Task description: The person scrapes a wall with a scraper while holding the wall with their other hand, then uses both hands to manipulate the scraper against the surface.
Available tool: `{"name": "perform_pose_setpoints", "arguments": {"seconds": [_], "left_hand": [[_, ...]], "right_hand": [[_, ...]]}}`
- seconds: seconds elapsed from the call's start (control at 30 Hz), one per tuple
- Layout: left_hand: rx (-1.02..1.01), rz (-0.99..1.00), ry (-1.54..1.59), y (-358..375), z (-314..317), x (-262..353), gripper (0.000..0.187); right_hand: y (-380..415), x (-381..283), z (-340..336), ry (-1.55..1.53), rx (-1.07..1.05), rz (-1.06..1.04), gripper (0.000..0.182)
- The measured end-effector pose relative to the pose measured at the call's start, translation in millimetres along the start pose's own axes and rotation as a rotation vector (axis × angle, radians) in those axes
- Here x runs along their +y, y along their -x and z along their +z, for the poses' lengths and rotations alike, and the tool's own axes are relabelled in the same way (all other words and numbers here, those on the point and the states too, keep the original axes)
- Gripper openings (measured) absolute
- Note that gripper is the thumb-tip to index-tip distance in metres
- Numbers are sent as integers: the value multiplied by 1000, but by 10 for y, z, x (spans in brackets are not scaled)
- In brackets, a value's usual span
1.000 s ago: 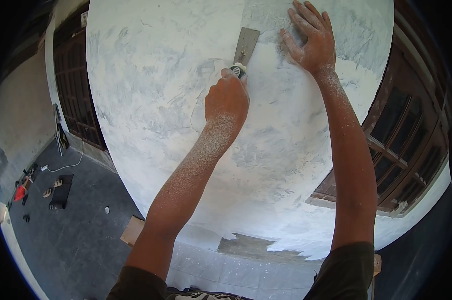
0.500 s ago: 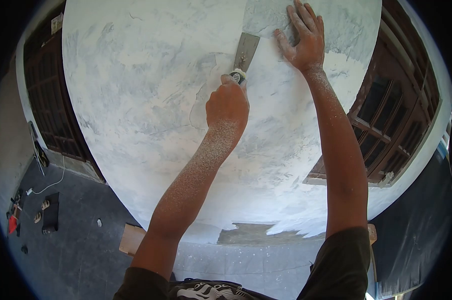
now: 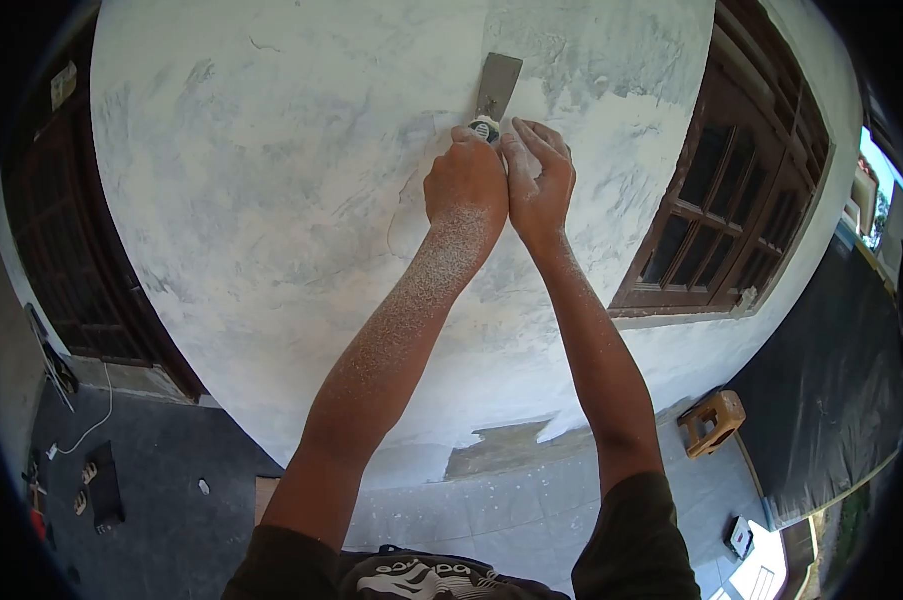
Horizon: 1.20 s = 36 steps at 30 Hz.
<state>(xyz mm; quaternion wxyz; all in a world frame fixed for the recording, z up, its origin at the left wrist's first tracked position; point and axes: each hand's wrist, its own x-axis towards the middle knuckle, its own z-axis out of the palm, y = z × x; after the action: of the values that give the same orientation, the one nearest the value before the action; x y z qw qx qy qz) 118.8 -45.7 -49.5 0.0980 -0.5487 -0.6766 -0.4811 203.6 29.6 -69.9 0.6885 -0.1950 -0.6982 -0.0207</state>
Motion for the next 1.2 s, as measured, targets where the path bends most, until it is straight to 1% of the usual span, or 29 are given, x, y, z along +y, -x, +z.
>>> {"name": "perform_pose_setpoints", "arguments": {"seconds": [0.07, 0.1, 0.13, 0.17, 0.2, 0.27, 0.3, 0.37, 0.4, 0.47, 0.5, 0.53, 0.6, 0.63, 0.67, 0.73, 0.77, 0.8, 0.87, 0.9, 0.93, 1.03, 1.1, 1.17, 1.2], "left_hand": [[4, 13, 24, -100, -76, 82, 30], [-18, 4, 22, -140, -99, 118, 30], [-38, -2, 19, -164, -117, 139, 31], [-17, 12, 39, -170, -116, 128, 31], [-20, 17, 39, -171, -107, 89, 31], [-15, 142, -3, -153, -77, -17, 29], [-25, 146, 3, -117, -115, -69, 29], [-173, 274, -171, -53, -265, -203, 38], [-179, 283, -234, -74, -358, -269, 44], [-10, 398, -255, -215, -536, -407, 43], [196, 505, -290, -348, -584, -494, 42], [401, 606, -321, -512, -620, -578, 40], [745, 858, -426, -897, -723, -708, 45], [785, 949, -436, -1090, -722, -767, 47], [779, 956, -431, -1182, -730, -796, 47], [518, 1036, -330, -1293, -733, -836, 59], [521, 1028, -411, -1315, -684, -851, 60], [519, 1031, -408, -1308, -631, -877, 60], [568, 1016, -501, -1320, -532, -912, 59], [521, 993, -485, -1301, -539, -896, 60], [525, 1003, -482, -1299, -553, -888, 60], [485, 987, -454, -1253, -560, -898, 59], [474, 988, -423, -1252, -573, -891, 59], [496, 1004, -422, -1272, -549, -897, 59], [517, 1011, -424, -1273, -539, -899, 59]], "right_hand": [[-80, -185, 28, -315, 11, 309, 33], [-147, -273, 14, -313, 15, 312, 33], [-238, -352, -3, -425, -80, 412, 32], [-308, -387, -2, -538, -173, 510, 31], [-350, -374, 13, -536, -167, 511, 31], [-388, -323, 32, -412, -279, 517, 35], [-381, -294, 54, -403, -273, 524, 35], [-344, -234, 102, -509, -227, 623, 30], [-315, -210, 122, -502, -215, 625, 30], [-272, -194, 188, -557, -131, 637, 31], [-259, -343, 154, -583, -142, 643, 37], [-218, -389, 160, -580, -137, 649, 37], [-141, -438, 190, -345, -9, 468, 35], [-115, -466, 217, -315, 9, 439, 41], [-88, -476, 250, -312, 16, 445, 41], [-27, -486, 315, -207, 15, 338, 44], [11, -468, 349, -203, 19, 342, 44], [58, -440, 388, -141, 25, 282, 44], [118, -376, 472, -18, 42, 154, 46], [160, -430, 501, 126, 81, 38, 48], [191, -459, 508, 130, 90, 36, 48], [294, -555, 502, 178, 7, 135, 48], [341, -574, 506, 184, 11, 138, 47], [362, -608, 496, 190, 17, 149, 46], [339, -673, 473, 216, -22, 200, 45]]}}
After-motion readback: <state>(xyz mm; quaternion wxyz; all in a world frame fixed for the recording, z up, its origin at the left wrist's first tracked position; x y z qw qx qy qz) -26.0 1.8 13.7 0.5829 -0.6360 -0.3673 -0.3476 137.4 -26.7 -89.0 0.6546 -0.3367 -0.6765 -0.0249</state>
